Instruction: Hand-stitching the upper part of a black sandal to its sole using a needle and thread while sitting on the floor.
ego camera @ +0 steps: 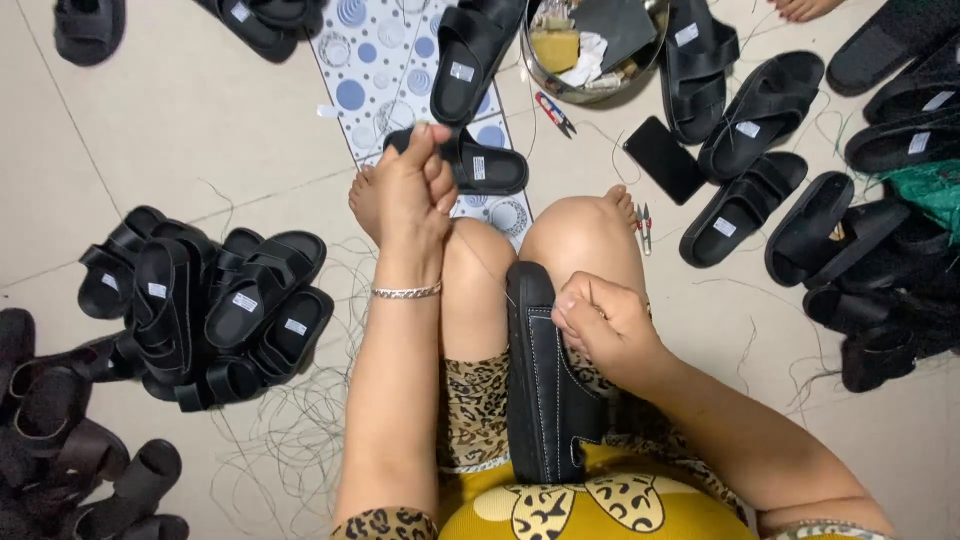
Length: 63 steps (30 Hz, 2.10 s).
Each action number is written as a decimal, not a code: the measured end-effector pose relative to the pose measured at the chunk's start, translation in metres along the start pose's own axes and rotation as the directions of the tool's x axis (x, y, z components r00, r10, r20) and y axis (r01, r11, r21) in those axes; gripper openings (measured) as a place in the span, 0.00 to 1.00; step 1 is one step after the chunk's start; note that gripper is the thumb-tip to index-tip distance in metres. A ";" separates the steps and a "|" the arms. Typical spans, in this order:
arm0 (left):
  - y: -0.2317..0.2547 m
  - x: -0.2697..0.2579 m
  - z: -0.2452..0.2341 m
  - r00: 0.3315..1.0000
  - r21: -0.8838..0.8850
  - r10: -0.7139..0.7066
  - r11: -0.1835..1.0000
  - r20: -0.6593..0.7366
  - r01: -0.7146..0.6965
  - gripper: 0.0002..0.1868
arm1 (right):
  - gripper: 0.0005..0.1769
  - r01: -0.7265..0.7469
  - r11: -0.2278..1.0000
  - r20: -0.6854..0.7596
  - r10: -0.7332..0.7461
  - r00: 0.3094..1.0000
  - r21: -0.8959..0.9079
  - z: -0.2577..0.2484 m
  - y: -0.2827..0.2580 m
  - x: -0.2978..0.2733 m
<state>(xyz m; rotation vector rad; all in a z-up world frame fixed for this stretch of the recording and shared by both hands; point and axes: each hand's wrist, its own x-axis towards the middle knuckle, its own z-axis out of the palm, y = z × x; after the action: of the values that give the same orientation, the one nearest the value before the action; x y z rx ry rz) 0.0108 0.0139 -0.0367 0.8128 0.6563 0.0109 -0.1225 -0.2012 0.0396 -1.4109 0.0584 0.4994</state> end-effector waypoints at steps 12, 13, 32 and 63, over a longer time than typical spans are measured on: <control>0.061 -0.064 -0.135 0.936 0.552 0.202 0.833 -0.289 -0.010 0.13 | 0.01 -0.176 0.978 -0.717 0.205 0.666 0.116 -0.219 0.059 0.021; 0.056 -0.080 -0.128 0.938 0.557 0.202 0.830 -0.282 -0.011 0.13 | 0.01 -0.172 0.978 -0.721 0.206 0.661 0.122 -0.227 0.082 0.024; 0.021 -0.176 -0.045 0.856 0.783 0.335 0.611 -0.393 0.120 0.12 | 0.28 -0.760 0.259 -0.676 0.350 0.649 -0.596 -0.278 0.366 0.081; -0.019 -0.185 -0.057 0.879 0.738 0.477 0.602 -0.025 -0.306 0.06 | 0.30 0.064 0.774 0.263 -0.291 0.920 0.630 -0.154 0.046 -0.006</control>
<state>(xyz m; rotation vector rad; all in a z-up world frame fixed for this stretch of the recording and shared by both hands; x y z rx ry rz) -0.1733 -0.0079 0.0212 1.7493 0.6778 0.2721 -0.1058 -0.3460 -0.0281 -0.6597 -0.1906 0.5030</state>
